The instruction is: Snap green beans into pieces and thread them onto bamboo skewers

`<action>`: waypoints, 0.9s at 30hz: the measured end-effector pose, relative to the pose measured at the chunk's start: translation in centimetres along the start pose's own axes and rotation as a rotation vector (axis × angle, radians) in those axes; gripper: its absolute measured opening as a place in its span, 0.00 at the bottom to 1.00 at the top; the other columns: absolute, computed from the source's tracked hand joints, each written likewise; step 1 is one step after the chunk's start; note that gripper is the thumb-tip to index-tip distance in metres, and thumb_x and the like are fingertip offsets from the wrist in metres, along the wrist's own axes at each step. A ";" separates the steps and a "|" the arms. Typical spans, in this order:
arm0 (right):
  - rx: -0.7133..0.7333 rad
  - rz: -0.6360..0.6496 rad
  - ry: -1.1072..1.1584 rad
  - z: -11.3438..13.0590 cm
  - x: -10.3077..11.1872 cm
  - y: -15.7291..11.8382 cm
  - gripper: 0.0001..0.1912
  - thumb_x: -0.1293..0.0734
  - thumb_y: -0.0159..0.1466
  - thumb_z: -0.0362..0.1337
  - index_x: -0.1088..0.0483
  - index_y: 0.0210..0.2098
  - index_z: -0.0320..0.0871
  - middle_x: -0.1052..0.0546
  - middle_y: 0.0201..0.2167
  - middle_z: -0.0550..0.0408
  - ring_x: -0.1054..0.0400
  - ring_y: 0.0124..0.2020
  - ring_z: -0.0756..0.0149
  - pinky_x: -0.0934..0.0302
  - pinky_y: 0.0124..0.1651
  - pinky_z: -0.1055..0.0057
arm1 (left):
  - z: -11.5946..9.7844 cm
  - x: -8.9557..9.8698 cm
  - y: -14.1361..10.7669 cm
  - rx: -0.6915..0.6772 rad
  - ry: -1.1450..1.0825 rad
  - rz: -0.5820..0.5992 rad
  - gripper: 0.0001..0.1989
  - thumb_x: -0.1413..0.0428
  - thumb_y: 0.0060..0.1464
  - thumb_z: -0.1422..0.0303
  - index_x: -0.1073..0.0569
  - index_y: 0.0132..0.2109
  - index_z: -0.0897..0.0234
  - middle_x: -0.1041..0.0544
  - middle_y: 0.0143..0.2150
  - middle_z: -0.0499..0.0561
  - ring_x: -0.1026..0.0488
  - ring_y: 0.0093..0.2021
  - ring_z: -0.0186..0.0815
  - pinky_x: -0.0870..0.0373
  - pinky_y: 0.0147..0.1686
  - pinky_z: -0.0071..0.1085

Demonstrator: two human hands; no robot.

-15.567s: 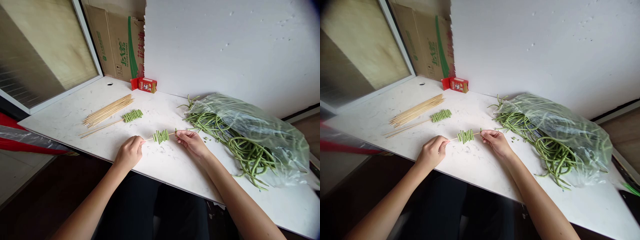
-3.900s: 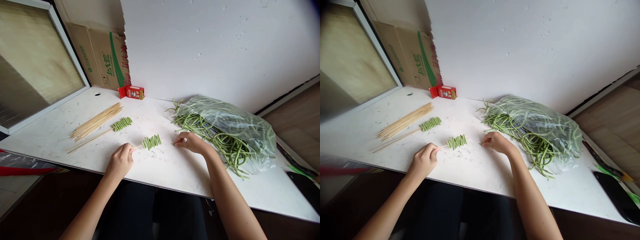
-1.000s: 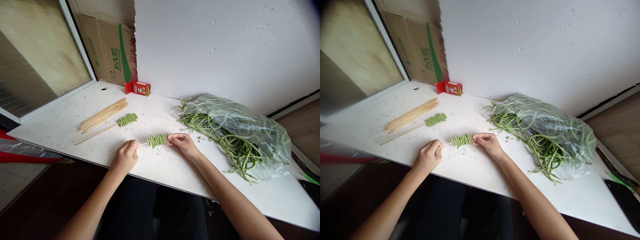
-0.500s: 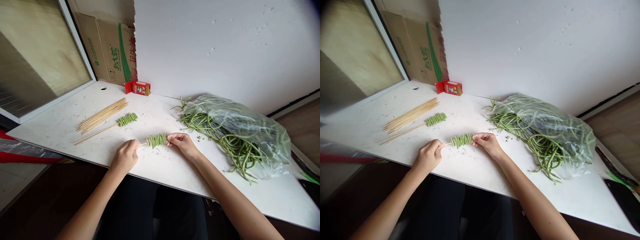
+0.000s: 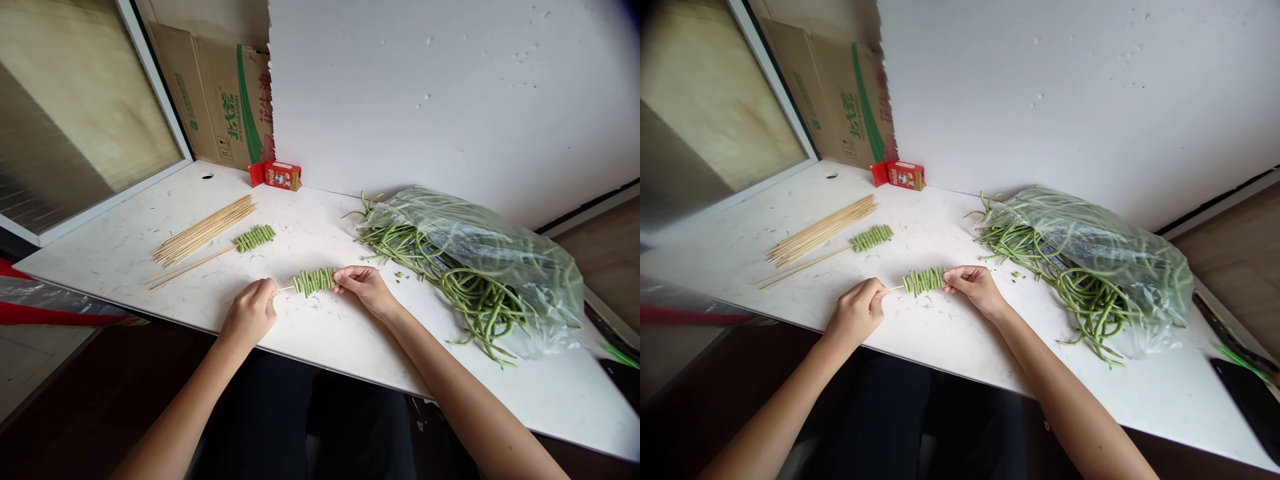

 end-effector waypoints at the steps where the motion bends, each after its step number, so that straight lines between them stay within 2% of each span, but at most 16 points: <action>1: 0.001 0.010 -0.005 0.0 -0.1 0.0 0.17 0.20 0.58 0.51 0.18 0.30 0.43 0.18 0.27 0.53 0.29 0.29 0.65 0.33 0.38 0.65 | 0.0 0.0 0.0 -0.001 0.000 0.003 0.15 0.52 0.56 0.86 0.34 0.37 0.58 0.21 0.34 0.48 0.21 0.36 0.38 0.26 0.36 0.31; 7: 0.015 0.035 -0.019 0.2 -0.3 -0.1 0.16 0.20 0.59 0.51 0.17 0.31 0.43 0.18 0.28 0.52 0.28 0.29 0.65 0.33 0.39 0.66 | -0.2 0.2 0.0 -0.010 -0.017 -0.015 0.15 0.51 0.57 0.86 0.33 0.37 0.59 0.21 0.34 0.48 0.21 0.36 0.36 0.26 0.37 0.29; 12: 0.007 0.037 -0.001 0.1 0.3 0.0 0.19 0.23 0.62 0.54 0.17 0.36 0.42 0.16 0.31 0.49 0.24 0.33 0.61 0.30 0.41 0.64 | -0.2 0.3 0.0 -0.015 -0.021 -0.035 0.12 0.49 0.62 0.83 0.32 0.38 0.60 0.22 0.34 0.48 0.22 0.36 0.35 0.27 0.36 0.28; 16: -0.004 0.015 0.057 0.1 0.7 0.0 0.23 0.27 0.66 0.57 0.17 0.38 0.42 0.18 0.31 0.49 0.23 0.33 0.59 0.30 0.36 0.65 | -0.2 0.4 0.1 -0.029 -0.017 -0.048 0.13 0.49 0.60 0.85 0.32 0.38 0.60 0.21 0.34 0.47 0.21 0.36 0.35 0.26 0.37 0.28; 21: 0.052 0.020 -0.118 0.9 0.2 -0.1 0.21 0.24 0.62 0.56 0.21 0.30 0.42 0.22 0.27 0.54 0.31 0.26 0.67 0.37 0.30 0.69 | -0.4 0.3 0.1 -0.047 -0.005 -0.032 0.15 0.50 0.58 0.86 0.32 0.38 0.60 0.22 0.34 0.47 0.21 0.37 0.35 0.26 0.39 0.28; 24: 0.038 0.015 -0.187 0.9 0.2 -0.1 0.21 0.24 0.61 0.55 0.22 0.30 0.42 0.24 0.24 0.57 0.37 0.22 0.71 0.44 0.26 0.71 | -0.5 0.3 0.0 -0.056 0.000 -0.031 0.15 0.50 0.58 0.86 0.32 0.38 0.60 0.22 0.34 0.47 0.21 0.37 0.35 0.26 0.39 0.28; 27: 0.024 0.017 -0.205 0.8 0.2 -0.2 0.22 0.24 0.61 0.56 0.23 0.29 0.41 0.25 0.23 0.57 0.39 0.21 0.72 0.47 0.25 0.71 | -0.6 0.3 0.0 -0.072 -0.004 -0.034 0.15 0.50 0.58 0.86 0.31 0.39 0.60 0.21 0.35 0.47 0.21 0.37 0.35 0.26 0.39 0.29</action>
Point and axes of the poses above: each hand's wrist, its own y-axis towards the middle knuckle, its own x-axis out of the back of the hand, z = x × y, the point moved 9 cm from there along y, towards the middle knuckle
